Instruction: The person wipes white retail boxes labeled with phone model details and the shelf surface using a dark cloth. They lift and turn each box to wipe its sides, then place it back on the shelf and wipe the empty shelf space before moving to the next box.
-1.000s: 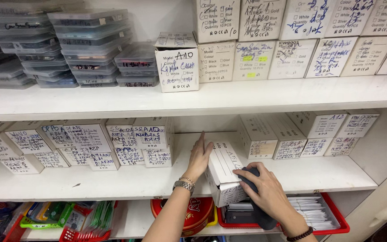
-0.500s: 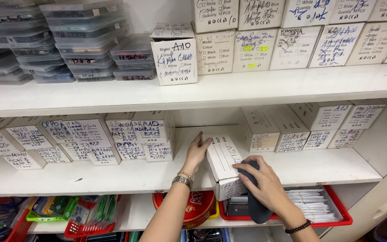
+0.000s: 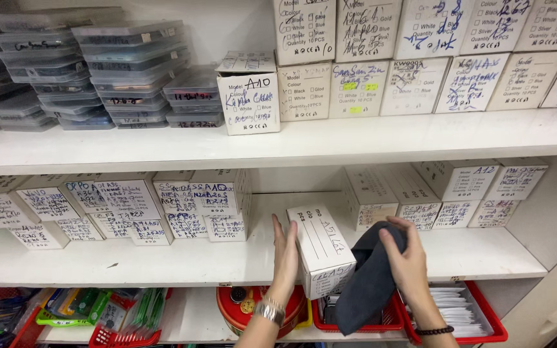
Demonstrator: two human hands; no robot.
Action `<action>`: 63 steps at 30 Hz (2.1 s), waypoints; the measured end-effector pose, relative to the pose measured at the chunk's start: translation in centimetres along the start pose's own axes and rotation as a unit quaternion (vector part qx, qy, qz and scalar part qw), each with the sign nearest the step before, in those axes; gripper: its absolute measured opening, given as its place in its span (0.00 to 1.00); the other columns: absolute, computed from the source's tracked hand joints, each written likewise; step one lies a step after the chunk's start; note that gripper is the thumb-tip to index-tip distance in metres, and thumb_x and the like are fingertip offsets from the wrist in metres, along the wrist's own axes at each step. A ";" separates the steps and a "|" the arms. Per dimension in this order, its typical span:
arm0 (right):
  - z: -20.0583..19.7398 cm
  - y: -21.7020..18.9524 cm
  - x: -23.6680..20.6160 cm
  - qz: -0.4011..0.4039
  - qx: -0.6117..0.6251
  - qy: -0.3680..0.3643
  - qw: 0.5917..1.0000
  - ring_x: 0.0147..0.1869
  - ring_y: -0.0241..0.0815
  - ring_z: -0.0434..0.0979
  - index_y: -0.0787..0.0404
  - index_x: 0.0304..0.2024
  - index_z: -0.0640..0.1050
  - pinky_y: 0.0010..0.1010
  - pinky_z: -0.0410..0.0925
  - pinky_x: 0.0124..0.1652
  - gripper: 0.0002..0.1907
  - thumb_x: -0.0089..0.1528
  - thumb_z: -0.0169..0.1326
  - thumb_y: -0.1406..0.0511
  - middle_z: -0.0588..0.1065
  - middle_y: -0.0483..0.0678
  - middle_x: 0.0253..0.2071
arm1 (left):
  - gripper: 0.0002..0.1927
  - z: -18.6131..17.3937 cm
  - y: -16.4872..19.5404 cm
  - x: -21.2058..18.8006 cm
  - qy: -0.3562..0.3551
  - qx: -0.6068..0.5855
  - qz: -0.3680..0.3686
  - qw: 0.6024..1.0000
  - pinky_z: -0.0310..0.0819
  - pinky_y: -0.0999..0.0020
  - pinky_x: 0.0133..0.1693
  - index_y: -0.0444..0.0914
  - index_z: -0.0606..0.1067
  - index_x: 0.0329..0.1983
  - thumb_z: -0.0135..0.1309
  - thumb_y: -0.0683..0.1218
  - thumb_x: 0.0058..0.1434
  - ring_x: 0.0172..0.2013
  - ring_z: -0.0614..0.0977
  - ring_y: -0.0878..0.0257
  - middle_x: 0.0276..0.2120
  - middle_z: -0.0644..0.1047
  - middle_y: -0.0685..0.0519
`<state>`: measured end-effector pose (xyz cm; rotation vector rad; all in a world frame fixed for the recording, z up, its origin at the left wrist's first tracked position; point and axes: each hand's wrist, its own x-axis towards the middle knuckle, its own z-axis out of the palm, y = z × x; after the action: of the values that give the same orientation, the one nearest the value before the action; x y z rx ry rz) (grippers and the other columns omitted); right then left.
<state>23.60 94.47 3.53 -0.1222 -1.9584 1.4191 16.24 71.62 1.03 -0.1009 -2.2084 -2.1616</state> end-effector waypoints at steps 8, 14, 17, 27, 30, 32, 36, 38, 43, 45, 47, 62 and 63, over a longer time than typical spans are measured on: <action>5.4 5.4 -0.5 0.251 0.313 -0.149 0.904 0.62 0.41 0.76 0.61 0.66 0.72 0.29 0.66 0.59 0.31 0.68 0.44 0.49 0.75 0.52 0.62 | 0.41 2.4 -4.9 -6.1 0.013 0.048 0.134 0.990 0.38 0.49 0.72 0.43 0.42 0.78 0.41 0.61 0.68 0.77 0.45 0.49 0.78 0.44 0.45; 12.5 5.7 -7.2 0.158 0.095 -0.163 0.969 0.62 0.44 0.68 0.55 0.70 0.67 0.38 0.63 0.55 0.29 0.68 0.47 0.53 0.71 0.58 0.63 | 0.40 -3.3 -2.7 -3.5 0.113 0.049 0.110 0.986 0.51 0.51 0.70 0.42 0.47 0.79 0.43 0.58 0.68 0.73 0.59 0.46 0.73 0.57 0.41; 12.0 2.9 -5.4 0.258 0.071 -0.158 0.951 0.49 0.56 0.83 0.55 0.64 0.75 0.44 0.74 0.46 0.24 0.66 0.51 0.57 0.83 0.64 0.51 | 0.52 -4.0 -1.9 -4.8 0.197 0.131 0.213 0.948 0.50 0.47 0.68 0.37 0.43 0.77 0.58 0.55 0.58 0.70 0.58 0.41 0.70 0.55 0.36; 17.1 -3.6 3.6 -0.243 -0.255 -0.470 0.809 0.80 0.60 0.48 0.44 0.67 0.76 0.63 0.42 0.65 0.28 0.64 0.53 0.50 0.64 0.46 0.74 | 0.62 -0.8 -0.6 -4.8 0.274 0.235 0.131 0.923 0.53 0.47 0.67 0.38 0.51 0.73 0.69 0.42 0.34 0.69 0.58 0.41 0.70 0.52 0.41; 17.4 -1.3 6.4 -0.136 -0.192 -0.367 0.900 0.75 0.52 0.62 0.49 0.61 0.76 0.42 0.59 0.69 0.25 0.63 0.49 0.50 0.67 0.47 0.70 | 0.63 -1.7 -1.4 -4.8 0.249 0.256 0.122 0.926 0.55 0.46 0.64 0.40 0.54 0.74 0.75 0.46 0.34 0.66 0.58 0.40 0.69 0.52 0.41; 16.1 1.4 6.6 -0.068 -0.169 -0.265 0.947 0.71 0.55 0.69 0.54 0.65 0.72 0.41 0.65 0.68 0.28 0.66 0.45 0.51 0.70 0.52 0.69 | 0.58 -2.8 -2.4 -4.9 0.256 0.231 0.129 0.930 0.61 0.47 0.63 0.41 0.59 0.71 0.73 0.46 0.35 0.65 0.62 0.41 0.67 0.54 0.41; 14.0 7.4 2.7 -0.134 -0.417 -0.424 0.793 0.77 0.66 0.45 0.49 0.72 0.63 0.59 0.43 0.68 0.36 0.65 0.47 0.45 0.52 0.57 0.77 | 0.52 -5.7 -4.9 -4.2 0.271 0.257 0.232 0.898 0.67 0.43 0.57 0.38 0.63 0.62 0.73 0.47 0.30 0.63 0.64 0.35 0.64 0.53 0.35; 14.9 9.4 4.8 -0.090 -0.464 -0.393 0.789 0.79 0.66 0.43 0.47 0.71 0.62 0.59 0.42 0.71 0.34 0.65 0.42 0.44 0.49 0.55 0.77 | 0.54 -6.7 -6.1 -3.3 0.238 0.269 0.218 0.907 0.68 0.42 0.57 0.40 0.63 0.65 0.73 0.48 0.32 0.63 0.63 0.33 0.66 0.52 0.34; 19.6 11.3 12.3 -0.020 -0.491 -0.274 0.827 0.77 0.67 0.47 0.53 0.71 0.61 0.54 0.46 0.70 0.37 0.66 0.40 0.43 0.51 0.66 0.74 | 0.62 -7.2 -9.2 -1.2 0.230 0.298 0.165 0.912 0.63 0.37 0.58 0.42 0.62 0.68 0.78 0.53 0.28 0.66 0.60 0.29 0.68 0.49 0.33; 22.2 11.2 12.8 -0.041 -0.476 -0.282 0.832 0.77 0.66 0.47 0.54 0.70 0.62 0.52 0.44 0.71 0.36 0.66 0.42 0.44 0.53 0.64 0.74 | 0.71 -7.3 -10.7 -0.8 0.243 0.324 0.145 0.903 0.61 0.37 0.58 0.43 0.59 0.73 0.83 0.58 0.25 0.66 0.60 0.28 0.68 0.48 0.32; 24.1 11.1 12.5 -0.120 -0.458 -0.309 0.825 0.78 0.62 0.50 0.56 0.68 0.66 0.48 0.45 0.74 0.33 0.67 0.45 0.47 0.58 0.60 0.73 | 0.66 -8.0 -12.5 -0.6 0.248 0.277 0.141 0.918 0.65 0.41 0.60 0.44 0.60 0.72 0.80 0.57 0.29 0.63 0.67 0.33 0.65 0.54 0.35; 21.3 11.6 6.9 -0.134 -0.260 -0.547 0.784 0.74 0.51 0.62 0.57 0.59 0.76 0.33 0.59 0.70 0.26 0.61 0.57 0.54 0.69 0.54 0.67 | 0.56 -7.6 -3.8 -2.5 0.220 0.225 0.214 0.925 0.68 0.47 0.60 0.41 0.62 0.67 0.77 0.48 0.32 0.62 0.70 0.39 0.62 0.59 0.36; 19.3 12.3 6.7 -0.158 -0.246 -0.538 0.790 0.75 0.54 0.58 0.55 0.61 0.76 0.40 0.54 0.69 0.27 0.61 0.57 0.55 0.67 0.55 0.69 | 0.54 -6.4 -2.3 -1.9 0.228 0.216 0.190 0.930 0.70 0.48 0.59 0.42 0.63 0.66 0.75 0.48 0.34 0.62 0.70 0.39 0.63 0.59 0.37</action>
<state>3.39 86.99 -6.80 0.9464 -3.0274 0.7067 17.88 65.18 -1.26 -0.0022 -2.1058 -1.3059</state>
